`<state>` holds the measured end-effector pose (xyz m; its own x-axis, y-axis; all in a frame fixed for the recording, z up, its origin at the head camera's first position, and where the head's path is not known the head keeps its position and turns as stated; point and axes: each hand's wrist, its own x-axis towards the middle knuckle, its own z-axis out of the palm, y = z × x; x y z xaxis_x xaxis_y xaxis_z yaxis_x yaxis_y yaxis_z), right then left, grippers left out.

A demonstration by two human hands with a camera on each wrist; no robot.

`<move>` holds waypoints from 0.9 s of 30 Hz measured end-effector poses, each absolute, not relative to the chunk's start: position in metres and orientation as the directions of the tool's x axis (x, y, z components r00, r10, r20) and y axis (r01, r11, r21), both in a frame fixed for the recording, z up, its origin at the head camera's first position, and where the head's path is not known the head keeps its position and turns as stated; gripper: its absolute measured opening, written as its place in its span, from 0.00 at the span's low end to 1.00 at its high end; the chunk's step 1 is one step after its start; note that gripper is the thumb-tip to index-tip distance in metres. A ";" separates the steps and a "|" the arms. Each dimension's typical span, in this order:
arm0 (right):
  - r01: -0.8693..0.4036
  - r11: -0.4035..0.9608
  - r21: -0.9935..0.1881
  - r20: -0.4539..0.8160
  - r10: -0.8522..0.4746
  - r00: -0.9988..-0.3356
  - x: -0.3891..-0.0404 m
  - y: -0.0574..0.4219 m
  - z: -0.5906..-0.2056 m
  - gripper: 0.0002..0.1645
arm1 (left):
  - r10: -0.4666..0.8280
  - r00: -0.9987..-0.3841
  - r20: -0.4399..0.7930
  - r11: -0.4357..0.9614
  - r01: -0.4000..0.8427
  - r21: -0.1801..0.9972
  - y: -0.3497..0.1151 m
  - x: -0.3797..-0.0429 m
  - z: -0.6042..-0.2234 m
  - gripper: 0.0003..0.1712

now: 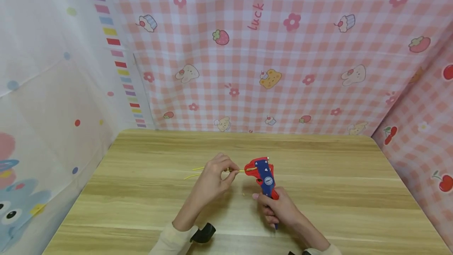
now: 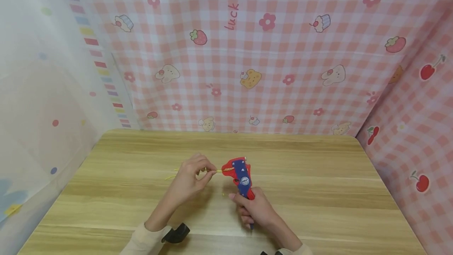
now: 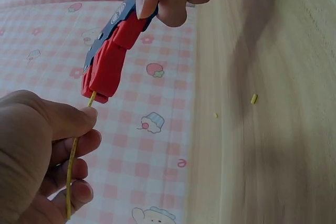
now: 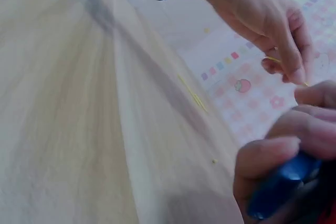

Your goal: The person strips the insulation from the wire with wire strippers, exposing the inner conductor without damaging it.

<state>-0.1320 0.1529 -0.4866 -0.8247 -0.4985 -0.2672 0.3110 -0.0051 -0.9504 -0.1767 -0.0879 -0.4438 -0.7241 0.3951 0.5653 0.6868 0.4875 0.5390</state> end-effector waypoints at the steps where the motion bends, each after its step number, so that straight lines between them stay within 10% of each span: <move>1: 0.304 -0.008 -0.953 -0.258 -0.510 -0.821 -0.132 0.154 -0.486 0.19 | 0.392 -0.732 0.557 0.493 0.678 0.545 -0.088 -0.177 -0.443 0.06; 27: 0.163 0.047 -0.986 -0.164 -0.511 -0.844 -0.141 0.176 -0.486 0.25 | 0.347 -0.868 0.356 0.571 0.496 0.654 -0.121 -0.184 -0.455 0.03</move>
<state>-0.1411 0.1761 -0.4863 -0.8439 -0.5110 -0.1638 0.1631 0.0465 -0.9855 -0.1840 -0.1209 -0.4554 -0.8678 0.3470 0.3557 0.4964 0.5709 0.6540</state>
